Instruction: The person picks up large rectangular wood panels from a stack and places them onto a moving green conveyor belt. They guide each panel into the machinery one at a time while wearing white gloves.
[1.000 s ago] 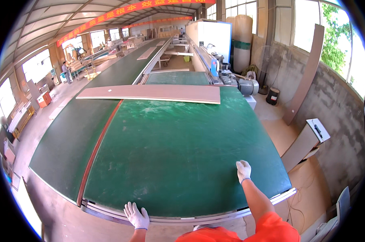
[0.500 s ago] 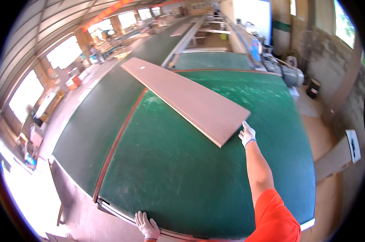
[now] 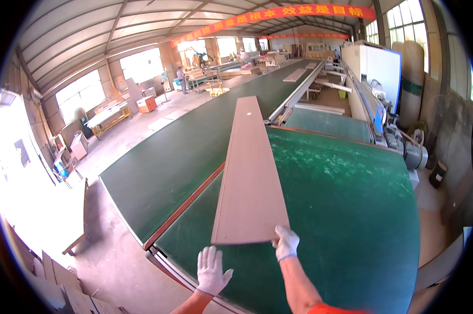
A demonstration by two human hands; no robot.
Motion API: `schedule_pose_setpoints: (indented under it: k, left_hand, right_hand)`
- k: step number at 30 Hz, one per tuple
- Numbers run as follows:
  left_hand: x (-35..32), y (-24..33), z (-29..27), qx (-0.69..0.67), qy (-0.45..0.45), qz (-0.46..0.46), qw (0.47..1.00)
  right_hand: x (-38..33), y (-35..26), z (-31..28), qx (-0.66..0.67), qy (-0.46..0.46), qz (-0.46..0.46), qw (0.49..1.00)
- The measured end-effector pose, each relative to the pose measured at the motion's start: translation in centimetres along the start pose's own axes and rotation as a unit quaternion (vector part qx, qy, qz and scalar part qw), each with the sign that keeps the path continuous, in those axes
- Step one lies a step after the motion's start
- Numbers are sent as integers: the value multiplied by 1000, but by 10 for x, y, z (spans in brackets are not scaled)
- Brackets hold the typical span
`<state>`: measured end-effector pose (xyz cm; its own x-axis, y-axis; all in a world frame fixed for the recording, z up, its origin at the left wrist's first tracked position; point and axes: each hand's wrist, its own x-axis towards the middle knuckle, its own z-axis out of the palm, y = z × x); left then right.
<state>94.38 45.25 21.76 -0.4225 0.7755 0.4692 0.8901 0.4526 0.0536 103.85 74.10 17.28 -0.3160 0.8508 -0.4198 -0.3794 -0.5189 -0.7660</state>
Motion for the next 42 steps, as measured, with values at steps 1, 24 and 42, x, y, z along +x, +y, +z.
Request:
schedule_pose_setpoints:
  k: [1,24,42]
  left_hand:
    - [14,-4,-13,27,-17,34,999]
    - [-128,-493,-43,-796,124,-417,421]
    - [-162,-641,50,-595,60,-547,585]
  right_hand:
    - [-36,7,4,-12,-17,-13,1000]
    - [-324,299,355,-562,-407,-442,568]
    - [-297,375,198,-511,-219,-256,791]
